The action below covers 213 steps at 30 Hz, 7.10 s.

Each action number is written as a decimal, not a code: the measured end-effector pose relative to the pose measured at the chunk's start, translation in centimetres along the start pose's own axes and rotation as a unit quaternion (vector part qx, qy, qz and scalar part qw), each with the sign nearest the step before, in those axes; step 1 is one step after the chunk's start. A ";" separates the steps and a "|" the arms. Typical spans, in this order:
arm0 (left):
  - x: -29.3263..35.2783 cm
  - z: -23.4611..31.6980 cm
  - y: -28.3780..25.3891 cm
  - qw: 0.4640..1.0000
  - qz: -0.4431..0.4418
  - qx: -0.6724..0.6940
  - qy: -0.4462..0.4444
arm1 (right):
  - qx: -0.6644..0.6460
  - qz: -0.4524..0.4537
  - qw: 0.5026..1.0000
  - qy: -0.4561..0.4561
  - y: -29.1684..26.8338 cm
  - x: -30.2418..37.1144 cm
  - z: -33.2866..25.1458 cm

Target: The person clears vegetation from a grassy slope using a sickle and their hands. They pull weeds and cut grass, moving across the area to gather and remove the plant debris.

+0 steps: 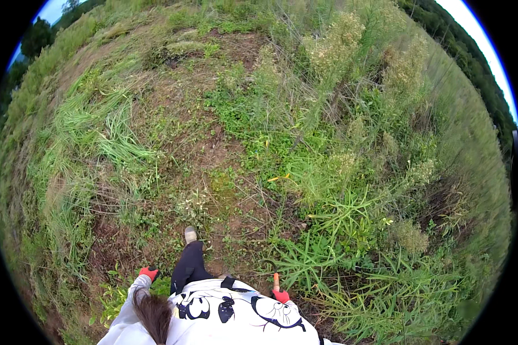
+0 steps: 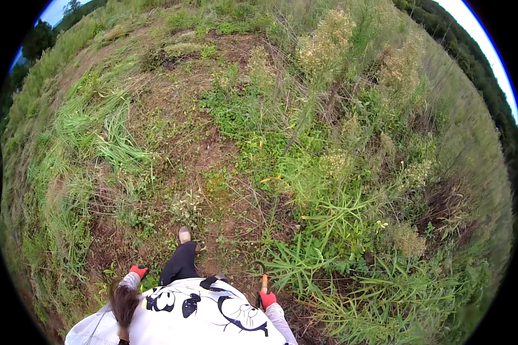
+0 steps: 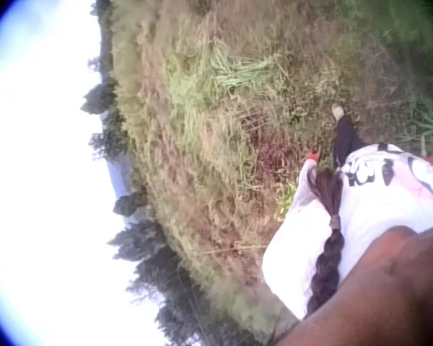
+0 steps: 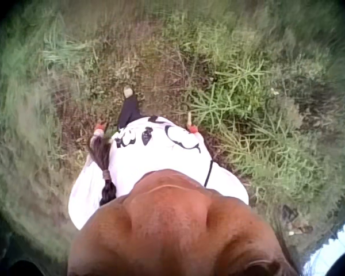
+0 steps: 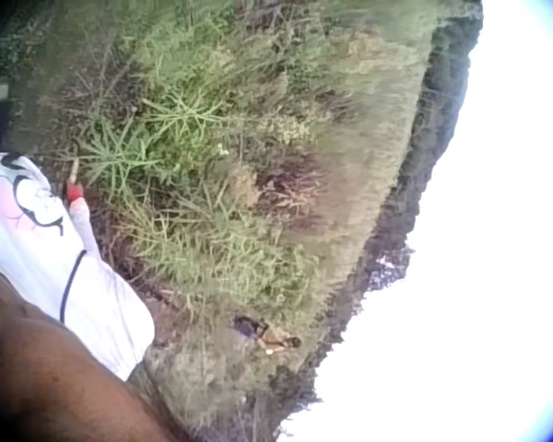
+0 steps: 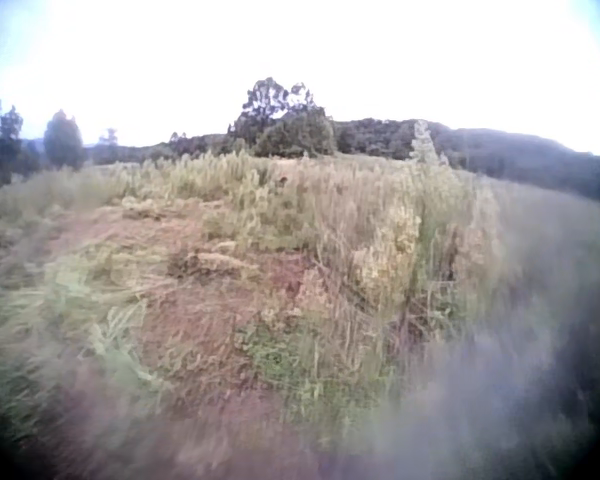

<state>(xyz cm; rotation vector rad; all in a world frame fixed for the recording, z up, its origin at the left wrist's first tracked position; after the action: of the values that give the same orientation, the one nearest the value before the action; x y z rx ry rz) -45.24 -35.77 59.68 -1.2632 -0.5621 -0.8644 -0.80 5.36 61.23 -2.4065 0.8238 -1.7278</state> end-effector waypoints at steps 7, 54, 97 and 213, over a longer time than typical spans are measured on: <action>-8.7 2.0 -3.6 0.995 -0.076 0.047 0.041 | 0.116 0.028 0.990 0.072 4.0 -11.0 -2.6; -43.3 34.7 -48.5 0.981 -0.051 0.162 0.090 | -0.015 0.008 0.992 0.121 -10.0 -28.1 -65.9; -41.9 101.5 -54.3 0.665 -0.391 -0.022 0.636 | -0.692 0.416 0.539 -0.239 -29.1 -22.5 -82.4; -46.1 110.3 -37.6 0.978 -0.038 0.147 0.142 | 0.220 0.135 0.946 -0.197 -54.2 -33.3 -100.4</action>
<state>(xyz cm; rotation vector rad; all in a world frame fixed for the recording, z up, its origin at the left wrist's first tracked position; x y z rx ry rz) -92.24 79.77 71.78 -0.8366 -0.4907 -0.9675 -77.66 91.83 88.53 -2.1076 0.5984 -1.1276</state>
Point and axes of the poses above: each hand's wrist, its own x-axis away from the middle knuckle, its own y-axis out of the palm, z = x × y, the point moved 1 cm from there along -x, towards the middle knuckle, and after that the axes turned 12 degrees about -z, right-handed, at the moved point
